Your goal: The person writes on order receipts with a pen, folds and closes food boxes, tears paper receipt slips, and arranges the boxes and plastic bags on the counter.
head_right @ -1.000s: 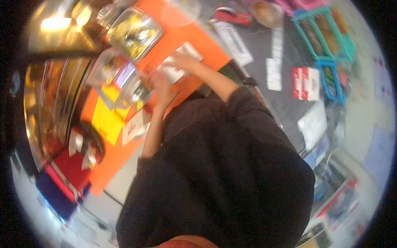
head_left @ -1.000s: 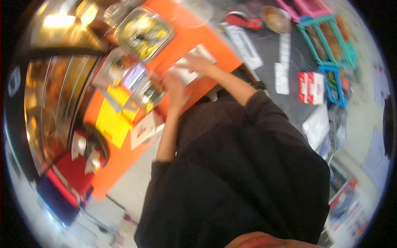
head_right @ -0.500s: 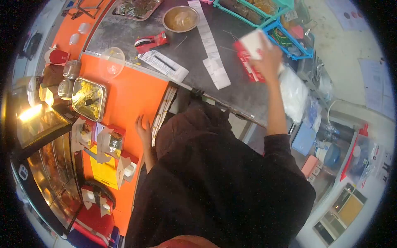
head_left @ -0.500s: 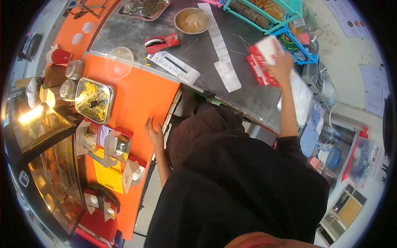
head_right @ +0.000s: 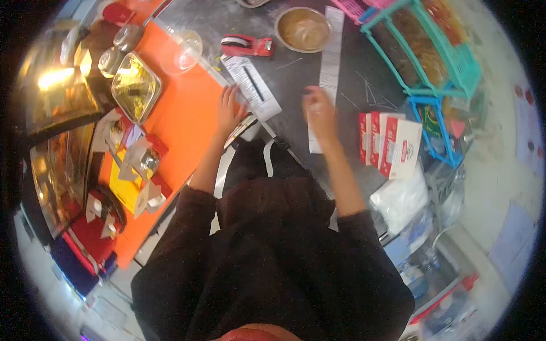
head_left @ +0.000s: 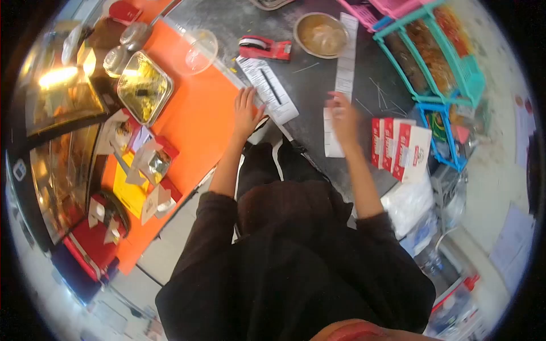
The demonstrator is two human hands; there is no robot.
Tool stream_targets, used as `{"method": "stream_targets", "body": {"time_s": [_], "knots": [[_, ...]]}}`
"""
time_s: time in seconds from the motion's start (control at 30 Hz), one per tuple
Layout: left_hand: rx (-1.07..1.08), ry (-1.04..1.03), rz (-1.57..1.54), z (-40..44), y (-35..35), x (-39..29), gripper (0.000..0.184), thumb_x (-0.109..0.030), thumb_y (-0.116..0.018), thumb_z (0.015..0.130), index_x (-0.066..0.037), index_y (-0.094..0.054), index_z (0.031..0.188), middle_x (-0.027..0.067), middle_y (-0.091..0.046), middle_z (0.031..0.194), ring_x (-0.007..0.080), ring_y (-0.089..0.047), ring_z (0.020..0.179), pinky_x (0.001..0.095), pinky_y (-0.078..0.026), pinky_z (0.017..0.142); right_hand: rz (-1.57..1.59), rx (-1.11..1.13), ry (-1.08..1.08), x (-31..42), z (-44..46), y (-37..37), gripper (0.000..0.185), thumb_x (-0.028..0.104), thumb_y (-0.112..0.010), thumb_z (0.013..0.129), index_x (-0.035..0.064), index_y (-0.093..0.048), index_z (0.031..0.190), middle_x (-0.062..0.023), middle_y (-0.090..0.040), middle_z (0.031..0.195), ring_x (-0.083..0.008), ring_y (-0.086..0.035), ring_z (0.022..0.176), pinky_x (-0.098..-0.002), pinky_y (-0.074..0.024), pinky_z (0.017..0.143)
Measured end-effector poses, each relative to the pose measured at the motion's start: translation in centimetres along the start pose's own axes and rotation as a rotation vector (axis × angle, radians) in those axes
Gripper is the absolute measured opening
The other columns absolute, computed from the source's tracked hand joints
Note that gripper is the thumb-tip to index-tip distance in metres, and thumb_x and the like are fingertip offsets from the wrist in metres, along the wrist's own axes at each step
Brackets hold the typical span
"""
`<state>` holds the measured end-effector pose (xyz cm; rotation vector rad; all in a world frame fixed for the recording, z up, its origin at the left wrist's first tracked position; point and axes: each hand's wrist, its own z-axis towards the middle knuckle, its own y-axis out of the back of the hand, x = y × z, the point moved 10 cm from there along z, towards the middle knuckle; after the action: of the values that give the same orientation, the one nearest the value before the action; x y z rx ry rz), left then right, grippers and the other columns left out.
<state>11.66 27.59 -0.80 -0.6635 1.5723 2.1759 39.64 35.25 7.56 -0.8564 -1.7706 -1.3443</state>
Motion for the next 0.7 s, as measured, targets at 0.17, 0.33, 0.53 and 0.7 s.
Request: {"method": "stream_targets", "body": {"time_s": [0.17, 0.33, 0.53, 0.7], "knots": [[0.110, 0.042, 0.266, 1.0, -1.7, 1.2, 0.083, -0.055, -0.061, 0.082, -0.009, -0.036, 0.146, 0.0055, -0.038, 0.150, 0.0286, -0.029, 0.142, 0.0509, -0.014, 0.116, -0.293, 0.059, 0.549, 2.5, 7.2, -17.8, 0.034, 0.018, -0.058, 0.090, 0.0053, -0.052, 0.121, -0.0163, -0.064, 0.092, -0.0370, -0.064, 0.088, -0.0439, -0.0520, 0.077], [0.120, 0.116, 0.152, 1.1, -1.7, 1.8, 0.087, -0.056, -0.062, 0.079, -0.009, -0.034, 0.147, 0.0057, -0.038, 0.151, 0.0272, -0.028, 0.143, 0.0496, -0.013, 0.117, -0.443, 0.499, 0.545, 1.4, 9.5, -20.0, 0.038, 0.014, -0.055, 0.090, 0.0035, -0.048, 0.127, -0.0157, -0.066, 0.097, -0.0346, -0.063, 0.096, -0.0431, -0.0525, 0.078], [0.162, 0.161, 0.142, 1.3, -1.7, 2.1, 0.089, -0.056, -0.063, 0.078, -0.010, -0.033, 0.148, 0.0047, -0.036, 0.152, 0.0230, -0.027, 0.145, 0.0474, -0.011, 0.117, 1.161, 0.484, -0.080, 0.3, 8.4, -17.4, 0.025, 0.020, -0.056, 0.094, 0.0031, -0.055, 0.113, -0.0106, -0.065, 0.089, -0.0222, -0.064, 0.086, -0.0347, -0.0482, 0.072], [0.186, 0.181, 0.159, 1.4, -1.9, 2.4, 0.090, -0.057, -0.063, 0.077, -0.010, -0.034, 0.148, 0.0043, -0.037, 0.152, 0.0218, -0.027, 0.145, 0.0468, -0.011, 0.117, 1.221, 0.639, -0.102, -1.9, 7.2, -23.6, 0.043, 0.042, -0.039, 0.104, 0.0015, -0.053, 0.101, -0.0038, -0.048, 0.071, -0.0216, -0.060, 0.084, -0.0365, -0.0513, 0.073]]}}
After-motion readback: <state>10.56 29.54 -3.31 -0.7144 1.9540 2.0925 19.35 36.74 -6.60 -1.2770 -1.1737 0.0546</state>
